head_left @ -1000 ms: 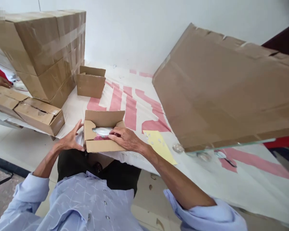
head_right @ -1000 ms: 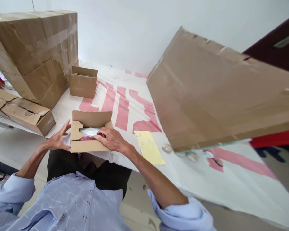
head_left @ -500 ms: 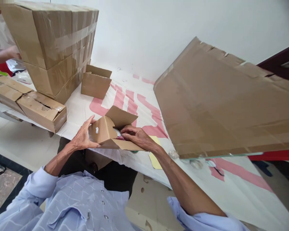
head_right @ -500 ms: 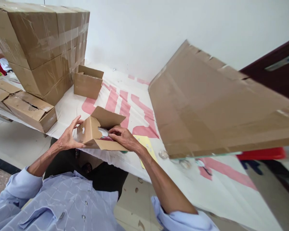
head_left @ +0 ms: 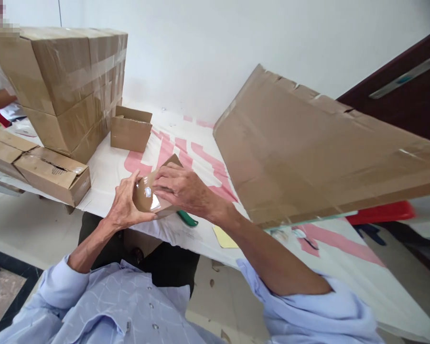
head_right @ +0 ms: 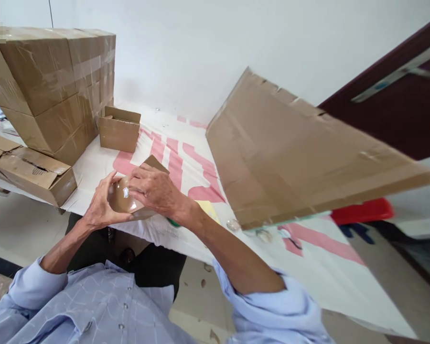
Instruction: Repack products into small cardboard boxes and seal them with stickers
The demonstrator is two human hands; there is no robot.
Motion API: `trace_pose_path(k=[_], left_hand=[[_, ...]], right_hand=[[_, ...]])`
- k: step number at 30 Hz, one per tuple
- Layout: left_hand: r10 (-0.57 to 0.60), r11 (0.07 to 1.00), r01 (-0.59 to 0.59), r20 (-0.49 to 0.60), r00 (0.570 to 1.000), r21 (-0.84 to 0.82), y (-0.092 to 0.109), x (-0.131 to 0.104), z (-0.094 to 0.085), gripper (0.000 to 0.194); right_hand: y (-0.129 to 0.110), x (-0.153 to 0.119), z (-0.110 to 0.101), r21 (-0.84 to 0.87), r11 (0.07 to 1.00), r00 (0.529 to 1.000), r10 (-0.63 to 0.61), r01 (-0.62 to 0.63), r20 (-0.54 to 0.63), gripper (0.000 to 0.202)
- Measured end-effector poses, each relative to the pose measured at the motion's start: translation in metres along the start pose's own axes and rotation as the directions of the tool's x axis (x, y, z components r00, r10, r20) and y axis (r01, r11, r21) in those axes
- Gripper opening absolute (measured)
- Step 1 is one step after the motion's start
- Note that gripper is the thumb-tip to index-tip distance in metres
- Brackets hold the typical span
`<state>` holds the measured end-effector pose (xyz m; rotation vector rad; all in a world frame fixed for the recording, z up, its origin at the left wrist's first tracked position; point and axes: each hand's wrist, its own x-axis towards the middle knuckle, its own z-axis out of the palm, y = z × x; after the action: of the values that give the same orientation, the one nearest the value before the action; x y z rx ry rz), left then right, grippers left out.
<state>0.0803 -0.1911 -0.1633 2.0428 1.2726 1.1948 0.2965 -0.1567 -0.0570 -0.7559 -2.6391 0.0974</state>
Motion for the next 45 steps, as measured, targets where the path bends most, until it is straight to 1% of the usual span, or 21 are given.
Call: trace_pose_path(k=[3, 6, 9, 13, 18, 21, 24, 29, 32, 34, 37, 39, 41, 43, 45], left_hand=[[0.005, 1.000, -0.005, -0.013, 1.000, 0.018, 0.006, 0.003, 0.004, 0.139], [-0.002, 1.000, 0.002, -0.002, 1.000, 0.024, 0.010, 0.006, 0.005, 0.135], [-0.002, 1.000, 0.002, 0.019, 1.000, 0.006, 0.011, 0.009, 0.005, 0.134], [0.011, 1.000, -0.011, 0.005, 1.000, -0.023, 0.009, 0.010, 0.007, 0.135], [0.014, 0.999, -0.014, 0.007, 1.000, -0.032, 0.007, 0.010, 0.008, 0.136], [0.005, 1.000, -0.004, 0.013, 1.000, -0.027, 0.008, 0.011, 0.008, 0.136], [-0.002, 0.999, 0.003, 0.024, 1.000, -0.032, 0.010, 0.012, 0.007, 0.134], [-0.017, 1.000, 0.018, 0.040, 0.999, -0.004, 0.014, 0.014, 0.006, 0.135], [-0.034, 0.999, 0.033, 0.044, 0.998, 0.032, 0.018, 0.014, 0.005, 0.134], [-0.048, 0.998, 0.046, 0.033, 0.998, 0.049, 0.020, 0.015, 0.004, 0.133], [-0.052, 0.997, 0.050, 0.035, 0.998, 0.053, 0.021, 0.016, 0.001, 0.131], [-0.033, 0.999, 0.031, 0.044, 0.999, 0.042, 0.019, 0.016, -0.002, 0.130], [-0.004, 0.999, 0.003, 0.027, 1.000, 0.033, 0.016, 0.016, -0.006, 0.129], [0.023, 0.999, -0.022, -0.017, 1.000, 0.035, 0.009, 0.017, -0.009, 0.126], [0.042, 0.998, -0.040, -0.044, 0.998, 0.046, -0.001, 0.022, -0.012, 0.125]], right_hand=[[0.006, 0.002, -0.002, -0.106, 0.994, 0.992, -0.015, 0.028, 0.127, 0.017], [0.010, 0.005, -0.004, -0.171, 0.984, 0.981, -0.016, 0.050, 0.193, 0.013], [0.011, 0.007, -0.003, -0.187, 0.981, 0.976, -0.018, 0.060, 0.218, 0.014], [0.012, 0.010, -0.002, -0.242, 0.966, 0.965, -0.022, 0.088, 0.262, 0.021], [0.015, 0.011, 0.000, -0.285, 0.954, 0.958, -0.011, 0.096, 0.285, 0.024], [0.015, 0.012, 0.001, -0.287, 0.951, 0.956, -0.030, 0.117, 0.291, 0.025], [0.016, 0.013, 0.002, -0.257, 0.958, 0.958, -0.055, 0.130, 0.280, 0.024], [0.017, 0.012, 0.005, -0.184, 0.979, 0.974, -0.045, 0.087, 0.221, 0.030], [0.018, 0.013, 0.009, -0.125, 0.990, 0.984, -0.043, 0.065, 0.175, 0.031], [0.018, 0.014, 0.008, -0.029, 0.999, 0.993, -0.016, 0.019, 0.121, 0.030], [0.022, 0.013, -0.003, 0.211, 0.973, 0.994, 0.104, -0.099, -0.015, 0.025], [0.028, 0.006, -0.020, 0.350, 0.923, 0.966, 0.220, -0.162, -0.133, 0.020], [0.042, -0.011, -0.039, 0.409, 0.888, 0.906, 0.333, -0.209, -0.262, 0.017], [0.064, -0.043, -0.054, 0.411, 0.864, 0.816, 0.448, -0.289, -0.367, 0.020], [0.088, -0.090, -0.058, 0.400, 0.822, 0.712, 0.559, -0.406, -0.425, 0.024]])
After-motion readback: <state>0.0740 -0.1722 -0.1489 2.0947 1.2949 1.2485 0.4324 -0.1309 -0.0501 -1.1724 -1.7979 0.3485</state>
